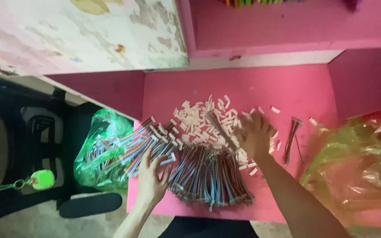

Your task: Assembling small plastic connectors onto the ends of multi-colored ribbon cables.

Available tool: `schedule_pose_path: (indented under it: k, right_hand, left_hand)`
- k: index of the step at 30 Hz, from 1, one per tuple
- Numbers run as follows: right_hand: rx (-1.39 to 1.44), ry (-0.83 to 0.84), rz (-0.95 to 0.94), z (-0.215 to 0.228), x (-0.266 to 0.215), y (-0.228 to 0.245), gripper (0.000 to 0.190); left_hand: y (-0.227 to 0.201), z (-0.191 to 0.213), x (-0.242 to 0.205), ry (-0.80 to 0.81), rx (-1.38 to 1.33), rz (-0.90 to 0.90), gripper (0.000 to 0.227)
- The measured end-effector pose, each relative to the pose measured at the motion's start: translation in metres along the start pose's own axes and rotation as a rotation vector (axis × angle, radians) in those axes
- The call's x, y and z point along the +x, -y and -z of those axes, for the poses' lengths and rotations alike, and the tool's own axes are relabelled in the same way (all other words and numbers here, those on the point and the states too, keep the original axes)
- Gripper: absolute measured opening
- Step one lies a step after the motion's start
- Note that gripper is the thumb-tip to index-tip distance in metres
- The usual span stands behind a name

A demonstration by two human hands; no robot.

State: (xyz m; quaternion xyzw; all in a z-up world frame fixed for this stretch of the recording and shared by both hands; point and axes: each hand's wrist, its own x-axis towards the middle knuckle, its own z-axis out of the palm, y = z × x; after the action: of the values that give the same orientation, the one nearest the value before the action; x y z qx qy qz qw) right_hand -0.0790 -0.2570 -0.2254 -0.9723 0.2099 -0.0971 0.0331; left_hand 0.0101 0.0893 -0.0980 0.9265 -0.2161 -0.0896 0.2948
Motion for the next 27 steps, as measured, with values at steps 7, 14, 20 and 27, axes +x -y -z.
schedule_pose_path:
  k: [7,14,20,27]
  right_hand:
    - [0.147,-0.112,0.054,-0.021,0.012,-0.017,0.034]
    - [0.319,-0.050,0.078,-0.003,0.034,-0.032,0.027]
    - [0.825,0.173,-0.412,0.055,0.058,-0.023,0.034]
    - [2.152,0.211,-1.217,0.032,0.054,-0.050,0.038]
  left_hand:
    - [-0.020,0.001,-0.010,0.018,0.039,0.032,0.027]
    - [-0.043,-0.040,0.051,0.157,0.008,-0.126,0.015]
    - [-0.058,-0.118,0.147,0.277,0.381,-0.399,0.038]
    - [-0.054,-0.158,0.180,0.424,0.686,-0.501,0.048]
